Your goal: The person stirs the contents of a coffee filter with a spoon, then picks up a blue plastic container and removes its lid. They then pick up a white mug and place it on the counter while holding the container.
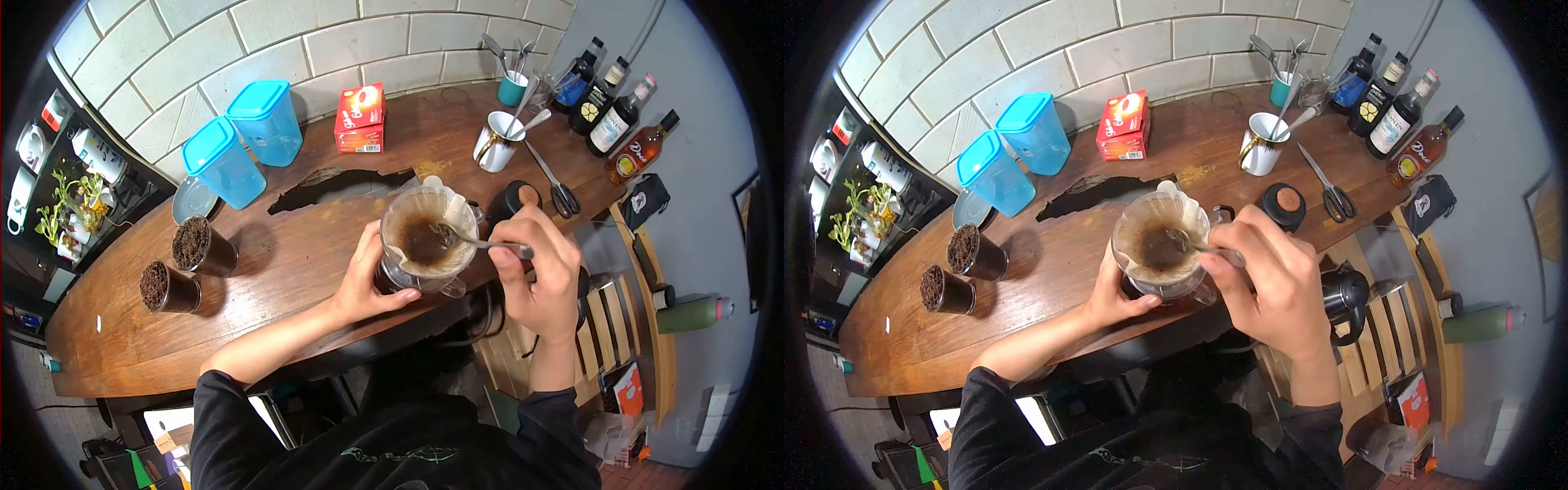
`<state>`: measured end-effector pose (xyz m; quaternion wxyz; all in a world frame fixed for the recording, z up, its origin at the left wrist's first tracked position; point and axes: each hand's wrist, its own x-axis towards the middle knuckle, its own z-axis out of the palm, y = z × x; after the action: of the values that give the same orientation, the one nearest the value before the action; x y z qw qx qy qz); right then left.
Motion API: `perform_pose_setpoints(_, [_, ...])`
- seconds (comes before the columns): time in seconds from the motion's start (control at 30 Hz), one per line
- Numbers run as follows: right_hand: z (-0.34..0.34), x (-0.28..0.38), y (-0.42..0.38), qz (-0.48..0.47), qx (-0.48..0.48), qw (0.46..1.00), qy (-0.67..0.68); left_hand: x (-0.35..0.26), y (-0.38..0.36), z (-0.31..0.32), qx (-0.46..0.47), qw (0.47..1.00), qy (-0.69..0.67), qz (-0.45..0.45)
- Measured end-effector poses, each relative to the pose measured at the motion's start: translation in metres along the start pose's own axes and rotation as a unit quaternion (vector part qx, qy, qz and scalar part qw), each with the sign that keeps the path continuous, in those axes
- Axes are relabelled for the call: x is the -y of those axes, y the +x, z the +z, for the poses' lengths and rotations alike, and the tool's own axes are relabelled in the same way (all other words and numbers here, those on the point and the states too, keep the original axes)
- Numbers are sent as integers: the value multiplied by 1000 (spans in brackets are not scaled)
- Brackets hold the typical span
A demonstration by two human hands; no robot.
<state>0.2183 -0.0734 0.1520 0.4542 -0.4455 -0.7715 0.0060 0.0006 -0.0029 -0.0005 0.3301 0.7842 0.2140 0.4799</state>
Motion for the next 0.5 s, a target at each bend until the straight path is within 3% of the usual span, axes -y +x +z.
perform_pose_setpoints(0.5, [14,-5,-8,13,12,996,88,0,2,-2,11,1000,10,3])
